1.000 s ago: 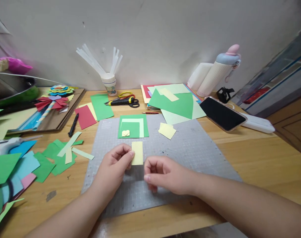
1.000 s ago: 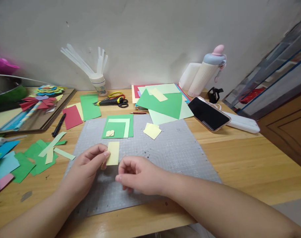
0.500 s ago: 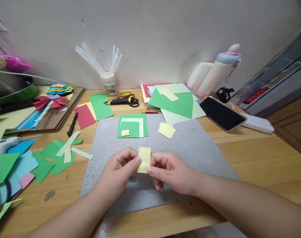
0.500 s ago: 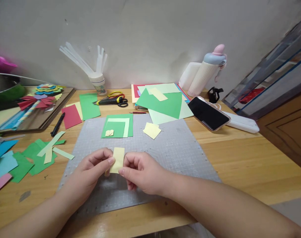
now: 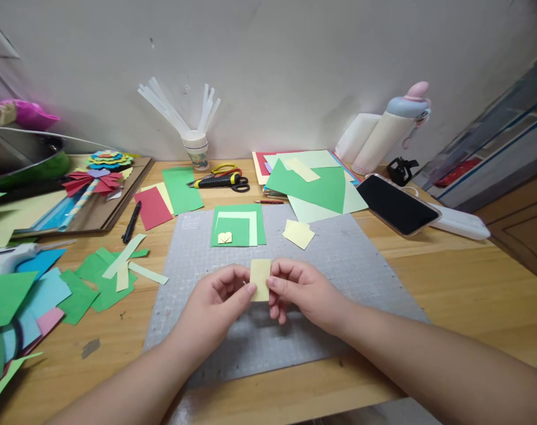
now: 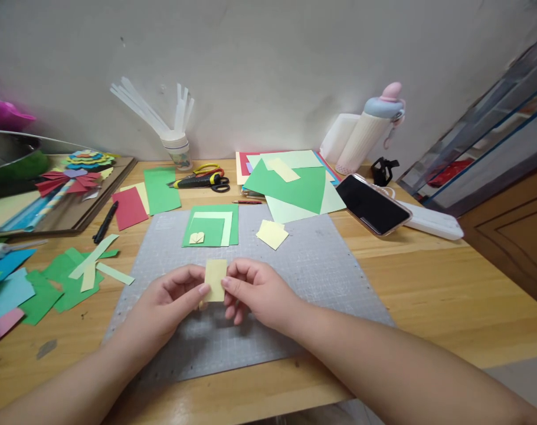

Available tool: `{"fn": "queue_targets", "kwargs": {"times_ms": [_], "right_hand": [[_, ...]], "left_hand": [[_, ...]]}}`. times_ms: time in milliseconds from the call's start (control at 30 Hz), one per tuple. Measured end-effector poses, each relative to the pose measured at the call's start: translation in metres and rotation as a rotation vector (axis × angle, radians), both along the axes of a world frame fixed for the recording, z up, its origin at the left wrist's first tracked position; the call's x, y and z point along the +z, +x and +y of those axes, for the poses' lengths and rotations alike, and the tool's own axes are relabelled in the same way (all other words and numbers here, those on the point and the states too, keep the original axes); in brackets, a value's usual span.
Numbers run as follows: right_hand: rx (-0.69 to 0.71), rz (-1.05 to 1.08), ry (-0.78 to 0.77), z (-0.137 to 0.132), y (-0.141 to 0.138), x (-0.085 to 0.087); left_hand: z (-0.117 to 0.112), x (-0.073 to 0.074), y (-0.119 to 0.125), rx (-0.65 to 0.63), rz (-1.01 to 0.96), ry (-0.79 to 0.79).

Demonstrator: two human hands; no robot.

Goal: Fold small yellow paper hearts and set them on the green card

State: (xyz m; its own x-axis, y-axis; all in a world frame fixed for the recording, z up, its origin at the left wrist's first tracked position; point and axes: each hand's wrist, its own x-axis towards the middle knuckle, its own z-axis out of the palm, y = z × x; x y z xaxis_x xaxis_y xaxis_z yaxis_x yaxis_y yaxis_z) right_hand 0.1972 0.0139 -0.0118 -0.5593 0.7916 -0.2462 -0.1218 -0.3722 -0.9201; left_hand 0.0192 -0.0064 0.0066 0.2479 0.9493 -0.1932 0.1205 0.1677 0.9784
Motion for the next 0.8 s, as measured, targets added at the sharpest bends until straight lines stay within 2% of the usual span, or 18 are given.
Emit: {"fn": "queue_targets", "kwargs": {"times_ms": [200, 267, 400, 467, 567, 700, 800], "right_hand": [[-0.069, -0.032, 0.076, 0.0012, -0.0010, -0.0005], [-0.052, -0.013, 0.104, -0.0001, -0.0018, -0.0003], [0.003, -0.006, 0.134, -0.0028, -0.0028, 0.0021], [-0.011, -0.043, 0.114, -0.0031, -0.0027, 0.0039], [-0.071, -0.056, 0.042, -0.0016, -0.0015, 0.0056], [-0.103, 0.045, -0.060, 0.0016, 0.0004, 0.0048], [-0.099, 0.139, -0.178, 0.0034, 0.0013, 0.0039]], "left_hand": [[-0.0003, -0.0033, -0.0013, 0.054, 0.232, 0.146], [-0.0013, -0.0049, -0.0012, 0.057, 0.328, 0.220], [-0.0046, -0.0064, -0.0004, 0.005, 0.501, 0.445], [-0.0055, -0.0064, -0.0003, -0.039, 0.517, 0.489], [-0.0039, -0.0051, -0.0005, -0.022, 0.413, 0.365], [0.0010, -0.0014, -0.0007, 0.077, 0.126, -0.009], [0.0029, 0.0007, -0.0009, 0.098, 0.028, -0.113]]}}
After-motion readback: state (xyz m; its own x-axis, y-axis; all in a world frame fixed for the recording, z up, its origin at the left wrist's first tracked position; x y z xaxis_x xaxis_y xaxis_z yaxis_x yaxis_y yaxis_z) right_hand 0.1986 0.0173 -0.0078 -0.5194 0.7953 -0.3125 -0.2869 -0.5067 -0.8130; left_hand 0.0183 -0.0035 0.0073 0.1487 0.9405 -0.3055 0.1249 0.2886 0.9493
